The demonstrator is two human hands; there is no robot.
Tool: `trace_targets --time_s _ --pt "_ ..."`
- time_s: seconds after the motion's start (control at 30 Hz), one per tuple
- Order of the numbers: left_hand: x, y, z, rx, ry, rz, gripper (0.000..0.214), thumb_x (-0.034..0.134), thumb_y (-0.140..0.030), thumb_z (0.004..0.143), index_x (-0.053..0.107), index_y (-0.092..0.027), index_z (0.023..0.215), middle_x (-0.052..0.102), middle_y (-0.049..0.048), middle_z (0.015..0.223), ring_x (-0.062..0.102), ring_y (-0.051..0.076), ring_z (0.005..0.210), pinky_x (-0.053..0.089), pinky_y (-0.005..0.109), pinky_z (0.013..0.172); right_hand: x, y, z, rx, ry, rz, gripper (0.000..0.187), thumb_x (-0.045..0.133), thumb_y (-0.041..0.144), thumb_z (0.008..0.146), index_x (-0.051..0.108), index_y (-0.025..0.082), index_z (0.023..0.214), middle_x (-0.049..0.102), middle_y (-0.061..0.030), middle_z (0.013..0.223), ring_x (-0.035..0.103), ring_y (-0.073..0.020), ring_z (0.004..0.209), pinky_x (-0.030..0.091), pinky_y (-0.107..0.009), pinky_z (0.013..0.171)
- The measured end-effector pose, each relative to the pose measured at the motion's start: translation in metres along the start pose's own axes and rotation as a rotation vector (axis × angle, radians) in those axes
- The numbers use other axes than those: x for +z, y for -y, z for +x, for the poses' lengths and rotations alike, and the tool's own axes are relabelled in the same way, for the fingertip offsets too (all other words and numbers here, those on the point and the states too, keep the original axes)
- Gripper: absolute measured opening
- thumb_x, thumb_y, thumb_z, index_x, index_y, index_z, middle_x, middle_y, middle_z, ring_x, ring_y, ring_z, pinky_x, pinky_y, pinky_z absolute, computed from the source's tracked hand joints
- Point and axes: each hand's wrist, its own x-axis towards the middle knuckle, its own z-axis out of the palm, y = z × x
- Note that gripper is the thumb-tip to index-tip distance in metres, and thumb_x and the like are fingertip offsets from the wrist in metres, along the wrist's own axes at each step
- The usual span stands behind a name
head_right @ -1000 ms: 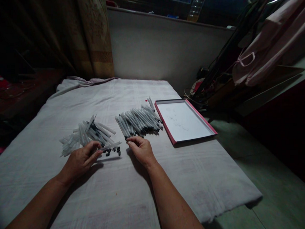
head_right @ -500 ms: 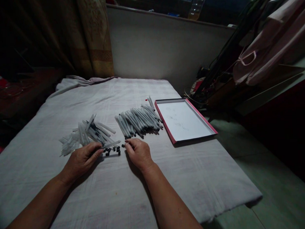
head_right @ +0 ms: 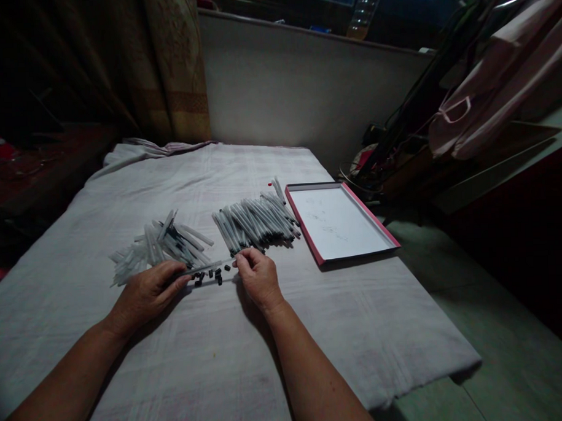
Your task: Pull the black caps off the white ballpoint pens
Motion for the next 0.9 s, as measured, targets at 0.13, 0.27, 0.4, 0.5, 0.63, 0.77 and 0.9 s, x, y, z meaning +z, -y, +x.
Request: trace_targets --time_s 0.13,0.27,0.4,0.5,0.63,0.77,0.9 --pt "-0.021 0.021 -0.002 -0.081 -0.146 0.105 0.043 0.044 -0.06 0.095 0.066 -0.023 0.093 0.072 0.0035 0.086 0.066 0.018 0.074 0.047 0.028 0.066 -0.012 0.004 0.01 0.079 -0.18 0.173 0.031 0.069 0.049 0.074 0.067 0.018 0.075 0.074 -0.003 0.068 0.059 -0.012 0.049 0.048 -0.023 0.048" --pt "-0.035 0.041 -0.007 -0.172 -0.244 0.185 0.036 0.049 -0.054 0.093 0.065 -0.022 0.094 0.071 0.0038 0.089 0.066 0.019 0.077 0.047 0.029 0.067 -0.016 0.006 0.014 0.093 -0.268 0.239 0.029 0.073 0.045 0.069 0.067 0.018 0.077 0.075 -0.0037 0.068 0.062 -0.012 0.05 0.048 -0.022 0.046" --pt "-0.032 0.045 -0.008 -0.216 -0.308 0.188 0.028 0.05 -0.048 0.094 0.064 -0.024 0.093 0.071 0.0037 0.092 0.066 0.02 0.078 0.047 0.029 0.067 0.001 0.001 0.008 0.055 -0.179 0.206 0.024 0.071 0.042 0.071 0.068 0.018 0.076 0.075 -0.0035 0.07 0.065 -0.0136 0.054 0.054 -0.025 0.053" --pt "-0.025 0.042 -0.008 -0.201 -0.323 0.187 0.027 0.05 -0.048 0.095 0.063 -0.024 0.092 0.071 0.0023 0.09 0.065 0.018 0.077 0.046 0.028 0.066 0.015 -0.004 0.003 0.028 -0.114 0.093 0.022 0.065 0.04 0.078 0.07 0.019 0.078 0.077 -0.0045 0.075 0.068 -0.0164 0.061 0.056 -0.028 0.06" --pt "-0.019 0.042 -0.008 -0.162 -0.337 0.195 0.029 0.048 -0.048 0.096 0.063 -0.024 0.093 0.071 0.0038 0.091 0.066 0.019 0.077 0.046 0.029 0.065 0.021 -0.003 0.0 -0.032 -0.01 -0.331 0.014 0.065 0.029 0.082 0.075 0.021 0.087 0.078 -0.0034 0.078 0.071 -0.0186 0.072 0.054 -0.028 0.07" --pt "-0.017 0.044 -0.008 -0.169 -0.385 0.209 0.029 0.049 -0.047 0.096 0.064 -0.023 0.092 0.072 0.0043 0.091 0.067 0.019 0.078 0.046 0.029 0.065 0.018 0.029 -0.005 -0.071 0.118 -0.669 0.015 0.063 0.027 0.09 0.077 0.021 0.095 0.076 -0.0024 0.071 0.07 -0.0168 0.067 0.047 -0.024 0.065" --pt "-0.016 0.045 -0.007 -0.174 -0.436 0.228 0.03 0.05 -0.048 0.096 0.065 -0.023 0.092 0.071 0.0031 0.087 0.067 0.019 0.076 0.046 0.028 0.064 0.014 0.085 -0.038 -0.5 0.445 -0.743 0.019 0.058 0.031 0.097 0.073 0.023 0.087 0.075 -0.0001 0.074 0.067 -0.0133 0.065 0.044 -0.022 0.061"
